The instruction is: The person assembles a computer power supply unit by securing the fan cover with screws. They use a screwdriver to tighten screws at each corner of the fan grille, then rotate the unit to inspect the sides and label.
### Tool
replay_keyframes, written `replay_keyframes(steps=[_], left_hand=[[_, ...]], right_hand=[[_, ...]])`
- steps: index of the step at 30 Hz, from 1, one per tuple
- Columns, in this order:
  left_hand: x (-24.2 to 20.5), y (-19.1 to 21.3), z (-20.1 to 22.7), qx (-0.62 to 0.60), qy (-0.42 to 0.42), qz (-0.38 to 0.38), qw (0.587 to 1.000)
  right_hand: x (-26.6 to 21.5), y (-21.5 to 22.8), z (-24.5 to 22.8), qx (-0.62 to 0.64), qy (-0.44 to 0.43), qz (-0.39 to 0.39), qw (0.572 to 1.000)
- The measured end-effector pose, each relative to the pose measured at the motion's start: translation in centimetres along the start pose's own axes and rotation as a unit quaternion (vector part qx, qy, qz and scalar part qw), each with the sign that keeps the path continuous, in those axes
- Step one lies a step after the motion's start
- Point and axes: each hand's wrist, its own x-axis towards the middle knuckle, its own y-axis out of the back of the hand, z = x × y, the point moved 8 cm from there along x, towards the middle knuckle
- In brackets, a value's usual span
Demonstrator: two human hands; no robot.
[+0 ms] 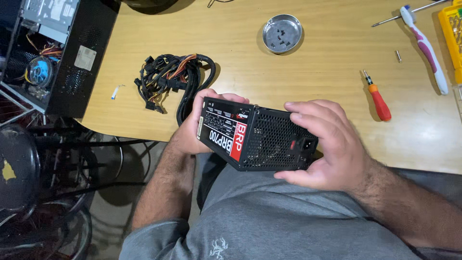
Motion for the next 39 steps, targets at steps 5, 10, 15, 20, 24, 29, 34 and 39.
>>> replay_keyframes(steps=[5,10,15,20,24,29,34,39], left_hand=[[0.0,-0.1,0.0,-0.007,-0.001,0.003,1.0],[-0.1,-0.1,0.1,0.006,-0.015,-0.01,1.0],[0.6,-0.3,0.4,0.039,-0.018,-0.031,0.999],[0.6,-0.1,-0.4,0.02,-0.014,-0.035,0.999],[0.7,-0.1,-0.7,0.01,0.005,-0.021,1.0],[0.5,0.0,-1.2,-0.048,0.017,-0.003,0.999],[-0.7,2.9,-5.0,-0.122,0.037,-0.026,0.991],[-0.8,3.1,-5.1,-0.101,0.04,-0.023,0.994]], right_hand=[[-0.5,-0.2,0.6,0.025,-0.002,0.006,1.0],[-1.5,-0.2,2.2,0.092,-0.038,0.013,0.995],[-3.2,0.0,4.0,0.202,-0.051,0.031,0.978],[-3.9,0.2,5.1,0.201,-0.116,0.006,0.973],[-4.3,-0.2,5.9,0.203,-0.123,-0.005,0.971],[-4.2,-0.3,6.0,0.206,-0.106,-0.012,0.973],[-4.0,-0.2,6.2,0.254,-0.089,0.059,0.961],[-4.1,-0.4,6.3,0.249,-0.09,0.043,0.963]])
